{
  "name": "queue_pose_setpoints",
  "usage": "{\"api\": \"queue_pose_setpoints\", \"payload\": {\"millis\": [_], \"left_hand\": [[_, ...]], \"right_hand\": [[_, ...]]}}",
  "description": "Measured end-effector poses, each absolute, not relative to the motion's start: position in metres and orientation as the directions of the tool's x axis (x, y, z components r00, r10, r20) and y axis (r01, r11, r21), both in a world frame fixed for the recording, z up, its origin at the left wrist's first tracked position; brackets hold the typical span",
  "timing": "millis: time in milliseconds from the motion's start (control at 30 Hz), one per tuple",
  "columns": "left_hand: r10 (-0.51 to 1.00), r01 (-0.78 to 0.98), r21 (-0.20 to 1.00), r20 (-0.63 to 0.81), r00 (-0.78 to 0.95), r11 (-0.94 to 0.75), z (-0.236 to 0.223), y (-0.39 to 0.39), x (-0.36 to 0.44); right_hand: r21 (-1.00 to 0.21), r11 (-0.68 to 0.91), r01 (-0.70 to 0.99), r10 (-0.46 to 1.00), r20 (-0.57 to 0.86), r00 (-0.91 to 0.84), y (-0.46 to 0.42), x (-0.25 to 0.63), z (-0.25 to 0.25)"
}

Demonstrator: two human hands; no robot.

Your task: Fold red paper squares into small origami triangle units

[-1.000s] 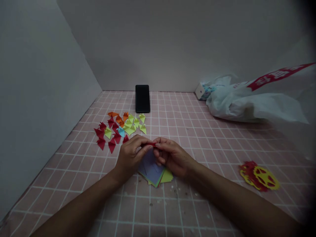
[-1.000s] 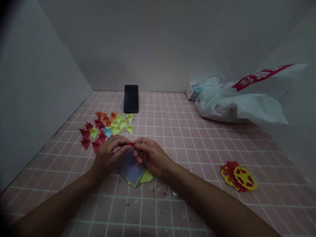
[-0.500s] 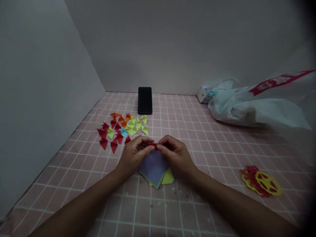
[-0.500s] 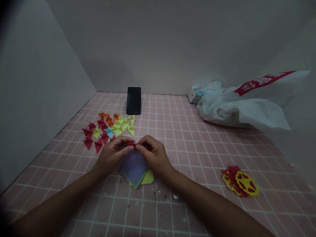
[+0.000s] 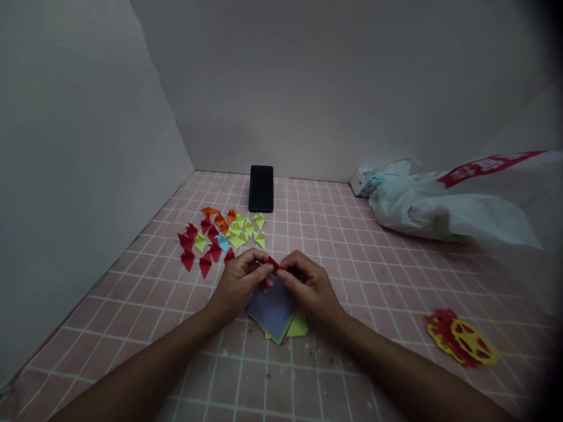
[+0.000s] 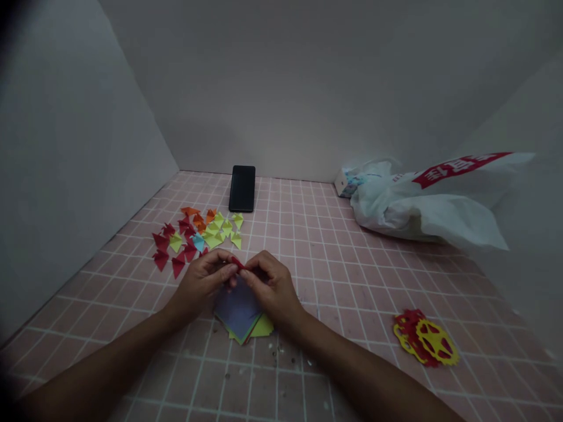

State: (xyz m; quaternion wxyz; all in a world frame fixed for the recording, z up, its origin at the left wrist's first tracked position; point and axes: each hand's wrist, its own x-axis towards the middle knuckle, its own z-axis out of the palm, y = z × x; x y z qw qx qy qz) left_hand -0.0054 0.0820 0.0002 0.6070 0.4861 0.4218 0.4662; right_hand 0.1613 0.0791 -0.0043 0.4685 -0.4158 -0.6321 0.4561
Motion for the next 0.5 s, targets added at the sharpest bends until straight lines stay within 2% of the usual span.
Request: {"api": "queue_pose_setpoints", "payload": {"millis": [100, 267, 333, 400, 500], "left_hand": [[0.975, -0.157, 0.981, -0.076, 0.209, 0.111, -0.0004, 0.0828, -0.0053], [0.943, -0.242, 0.939, -0.172, 0.285, 0.244, -0.0043, 0.0848, -0.0068], [0.930, -0.250, 0.929, -0.187, 0.316, 0.272, -0.0056, 0.0857, -0.0087], [0.919, -0.245, 0.926, -0.195, 0.342, 0.288, -0.0065, 0.0866, -0.0109], [0.902, -0.227, 0.924, -0.206, 0.380, 0.307, -0.0073, 0.0877, -0.0133]], "right_hand": [[-0.951, 0.278, 0.136, 0.944, 0.244, -0.222, 0.0789, 0.1611, -0.0049], [-0.915, 0.367, 0.169, 0.913, 0.319, -0.255, 0.0776, 0.1613, -0.0036], [-0.950, 0.290, 0.116, 0.925, 0.247, -0.290, 0.0773, 0.1620, -0.0015], [-0.990, 0.140, 0.005, 0.940, 0.132, -0.314, 0.0778, 0.1626, 0.0005], [-0.985, -0.023, -0.168, 0.942, 0.035, -0.334, 0.0799, 0.1631, 0.0022]]}}
